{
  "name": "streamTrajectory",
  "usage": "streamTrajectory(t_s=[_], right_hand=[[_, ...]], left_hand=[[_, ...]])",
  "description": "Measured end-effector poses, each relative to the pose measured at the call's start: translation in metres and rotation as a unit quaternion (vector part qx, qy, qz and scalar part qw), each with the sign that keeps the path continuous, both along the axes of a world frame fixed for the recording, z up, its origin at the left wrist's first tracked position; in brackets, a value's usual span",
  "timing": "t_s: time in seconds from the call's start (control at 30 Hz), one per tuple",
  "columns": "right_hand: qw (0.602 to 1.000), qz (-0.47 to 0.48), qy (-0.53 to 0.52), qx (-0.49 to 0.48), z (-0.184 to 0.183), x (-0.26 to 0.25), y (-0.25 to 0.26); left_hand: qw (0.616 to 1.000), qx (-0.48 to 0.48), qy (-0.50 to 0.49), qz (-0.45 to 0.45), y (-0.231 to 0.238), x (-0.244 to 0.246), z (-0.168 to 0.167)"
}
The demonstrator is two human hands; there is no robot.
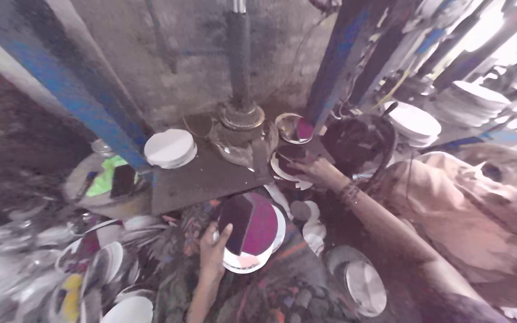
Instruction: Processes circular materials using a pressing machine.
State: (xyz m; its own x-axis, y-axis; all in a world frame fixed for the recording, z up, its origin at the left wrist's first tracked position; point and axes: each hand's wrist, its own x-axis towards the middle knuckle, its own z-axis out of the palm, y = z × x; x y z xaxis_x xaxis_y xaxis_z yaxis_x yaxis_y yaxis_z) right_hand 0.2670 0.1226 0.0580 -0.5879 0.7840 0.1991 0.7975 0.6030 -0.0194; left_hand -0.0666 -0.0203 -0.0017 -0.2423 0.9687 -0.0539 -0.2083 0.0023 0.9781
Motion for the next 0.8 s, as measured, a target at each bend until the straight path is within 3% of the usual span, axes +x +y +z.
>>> streamTrajectory(t_s=[0.2, 0.33, 0.47, 0.57, 0.63, 0.73, 0.8], right_hand=[[1.000, -0.007, -0.011, 0.015, 0.006, -0.003, -0.004], [0.998, -0.051, -0.040, -0.025, 0.017, -0.009, -0.010], [0.997, -0.014, -0.002, 0.073, 0.000, -0.007, -0.005], [0.996, -0.071, 0.000, 0.055, -0.001, -0.010, -0.008], [0.991, -0.078, 0.015, 0.112, -0.008, -0.003, -0.010], [0.954, -0.074, 0.085, 0.278, -0.008, 0.004, -0.005], [0.939, -0.082, 0.109, 0.315, 0.002, 0.005, 0.005]], left_hand=[[1.000, -0.002, -0.017, 0.004, -0.001, 0.001, 0.001], [1.000, -0.005, -0.022, 0.004, 0.000, 0.000, 0.000], [1.000, -0.014, -0.007, 0.002, 0.001, -0.001, -0.002], [0.998, -0.042, 0.044, 0.000, -0.001, -0.001, 0.001], [0.997, -0.047, 0.055, -0.001, -0.001, -0.001, 0.001], [0.998, -0.044, 0.040, -0.006, 0.001, -0.002, -0.002], [0.999, -0.046, 0.025, -0.008, 0.002, 0.000, -0.002]])
